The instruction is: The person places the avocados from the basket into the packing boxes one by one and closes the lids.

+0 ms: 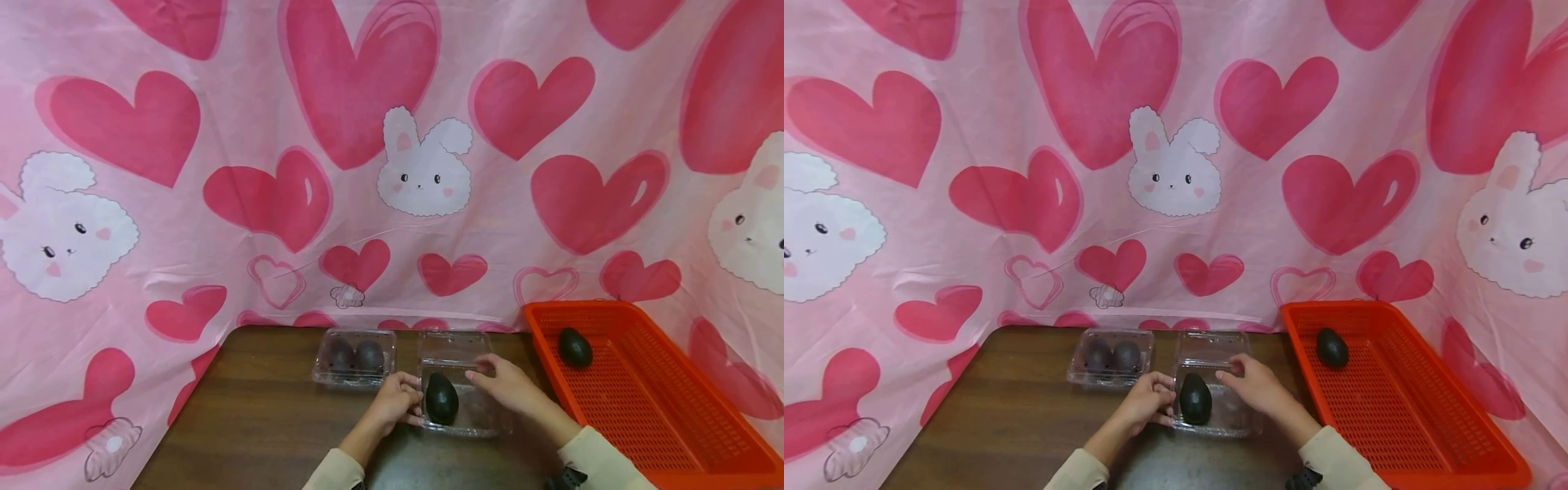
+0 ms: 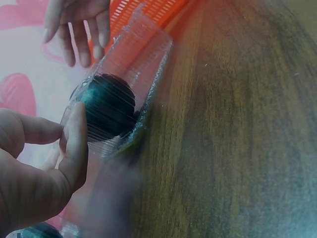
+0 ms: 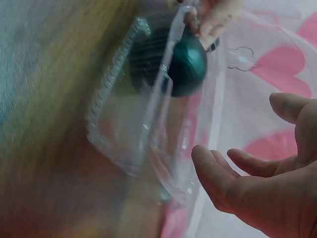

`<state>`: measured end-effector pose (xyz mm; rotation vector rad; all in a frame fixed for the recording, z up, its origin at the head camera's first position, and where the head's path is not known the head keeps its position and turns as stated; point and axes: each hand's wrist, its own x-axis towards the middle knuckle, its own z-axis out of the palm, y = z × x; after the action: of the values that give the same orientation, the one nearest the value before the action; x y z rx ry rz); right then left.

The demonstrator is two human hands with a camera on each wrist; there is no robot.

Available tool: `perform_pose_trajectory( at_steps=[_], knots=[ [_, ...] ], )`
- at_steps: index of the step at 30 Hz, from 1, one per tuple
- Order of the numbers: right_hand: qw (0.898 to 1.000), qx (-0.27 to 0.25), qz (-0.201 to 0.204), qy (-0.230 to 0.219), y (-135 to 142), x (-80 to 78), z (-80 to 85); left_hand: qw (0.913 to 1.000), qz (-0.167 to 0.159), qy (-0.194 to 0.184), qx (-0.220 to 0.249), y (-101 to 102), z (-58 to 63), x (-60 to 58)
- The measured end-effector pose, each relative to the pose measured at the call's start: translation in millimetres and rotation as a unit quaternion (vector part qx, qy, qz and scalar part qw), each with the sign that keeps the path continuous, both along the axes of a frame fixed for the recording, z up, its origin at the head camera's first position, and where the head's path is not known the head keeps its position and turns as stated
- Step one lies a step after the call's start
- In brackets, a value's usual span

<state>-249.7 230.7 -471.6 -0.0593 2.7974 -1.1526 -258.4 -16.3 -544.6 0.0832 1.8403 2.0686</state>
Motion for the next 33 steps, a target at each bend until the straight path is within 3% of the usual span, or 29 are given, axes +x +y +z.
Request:
perform_pose_trajectory(
  at_steps=[17,22,33],
  knots=[
    [0.999,-0.011,0.013,0.034,43.4,-1.3,45.4,1.0000,-0.002,0.002,-0.005,1.6,-0.1,-0.1],
    [0.999,-0.034,0.008,0.033,55.2,-4.3,54.1,1.0000,0.000,-0.001,-0.005,1.1,0.1,-0.3],
    [0.997,-0.019,-0.024,0.074,93.8,-17.5,62.8,1.0000,0.002,0.004,-0.006,0.8,-0.9,-0.3]
  ],
)
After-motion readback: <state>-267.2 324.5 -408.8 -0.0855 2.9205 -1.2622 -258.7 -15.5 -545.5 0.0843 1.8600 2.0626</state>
